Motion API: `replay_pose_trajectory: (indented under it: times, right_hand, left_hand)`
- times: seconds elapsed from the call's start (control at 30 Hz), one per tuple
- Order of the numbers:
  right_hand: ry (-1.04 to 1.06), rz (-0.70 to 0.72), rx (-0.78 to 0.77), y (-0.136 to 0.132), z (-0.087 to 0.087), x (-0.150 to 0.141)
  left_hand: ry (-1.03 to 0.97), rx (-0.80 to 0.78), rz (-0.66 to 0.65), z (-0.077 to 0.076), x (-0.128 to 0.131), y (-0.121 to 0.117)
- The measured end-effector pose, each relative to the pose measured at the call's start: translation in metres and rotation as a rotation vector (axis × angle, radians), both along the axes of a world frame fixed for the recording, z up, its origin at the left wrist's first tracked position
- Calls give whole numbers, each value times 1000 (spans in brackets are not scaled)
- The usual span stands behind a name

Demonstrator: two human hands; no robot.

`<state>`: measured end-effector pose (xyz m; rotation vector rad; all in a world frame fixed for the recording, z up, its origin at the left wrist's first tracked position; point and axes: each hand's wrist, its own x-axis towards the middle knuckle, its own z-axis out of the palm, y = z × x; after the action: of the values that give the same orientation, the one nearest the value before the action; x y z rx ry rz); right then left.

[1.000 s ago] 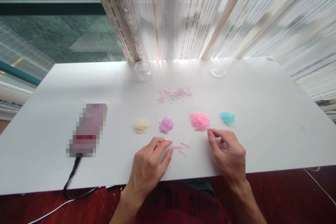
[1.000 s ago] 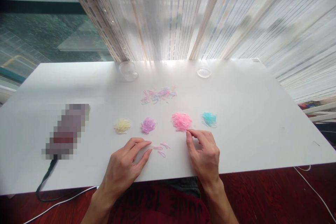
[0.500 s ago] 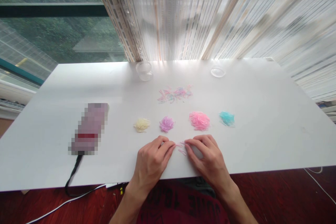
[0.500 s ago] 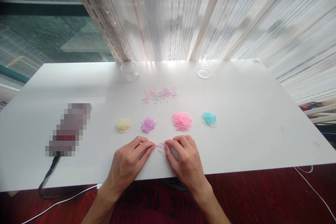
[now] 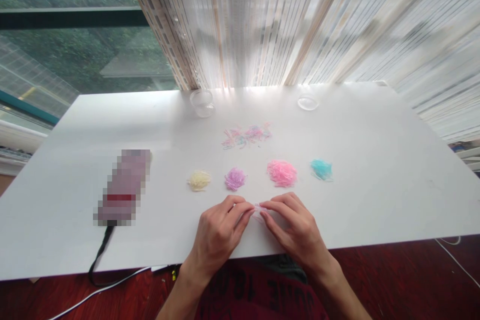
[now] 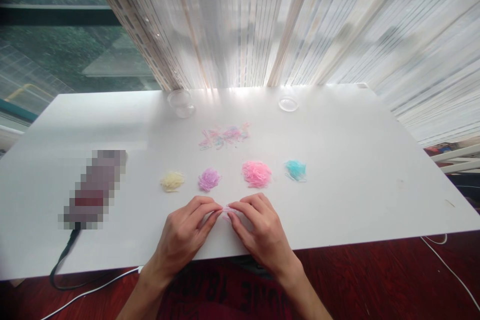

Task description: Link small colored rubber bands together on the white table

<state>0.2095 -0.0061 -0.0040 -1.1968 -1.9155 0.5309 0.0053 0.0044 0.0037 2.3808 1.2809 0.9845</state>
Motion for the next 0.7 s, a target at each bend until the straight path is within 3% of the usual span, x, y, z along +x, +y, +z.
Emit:
replay_pose_trajectory:
  times: [0.7]
  right_hand:
    - [76,23,10,5,1,-1]
  left_hand:
    - [-246,-45,-96,-4,-3,0]
